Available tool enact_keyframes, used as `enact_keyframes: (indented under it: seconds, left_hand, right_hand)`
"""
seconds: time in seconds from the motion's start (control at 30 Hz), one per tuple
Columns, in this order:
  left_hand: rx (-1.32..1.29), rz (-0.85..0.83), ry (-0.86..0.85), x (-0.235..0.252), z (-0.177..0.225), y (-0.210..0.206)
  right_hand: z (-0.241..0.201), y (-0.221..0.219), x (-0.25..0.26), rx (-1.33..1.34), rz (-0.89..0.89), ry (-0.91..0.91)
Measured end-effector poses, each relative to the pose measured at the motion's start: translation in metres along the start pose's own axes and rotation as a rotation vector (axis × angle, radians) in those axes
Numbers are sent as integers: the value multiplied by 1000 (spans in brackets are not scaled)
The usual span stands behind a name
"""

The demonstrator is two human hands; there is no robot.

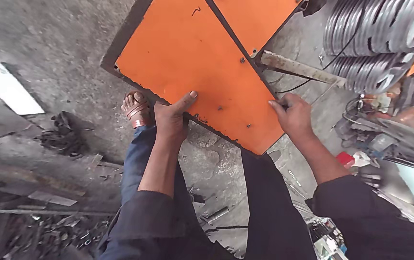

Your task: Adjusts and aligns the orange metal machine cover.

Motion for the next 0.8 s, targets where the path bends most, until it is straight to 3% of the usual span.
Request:
enact_keyframes:
  seconds: [0.1,0.23,0.5,0.8]
  left_hand:
    - [-4,5,-2,0,0,1]
    - [-5,-1,-7,-1,0,0]
    - [9,-12,-11,-1,1,0]
    - [2,-4,-18,0,0,1]
  right_hand:
    - [5,-5,2,207,18,-87]
    - [9,-16,-1,407,123,-19]
    - [3,-13,-13,79,191,172]
    - [-1,-5,-6,-48,95,39]
Point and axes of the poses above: each hand's wrist, its own x-axis towards the middle knuckle, its own y-axis out of the back of the hand, z = x × y, the point moved 4 cm from there along x, towards the middle knuckle, and after that the axes turned 14 degrees about -z, right-handed, at the moved point
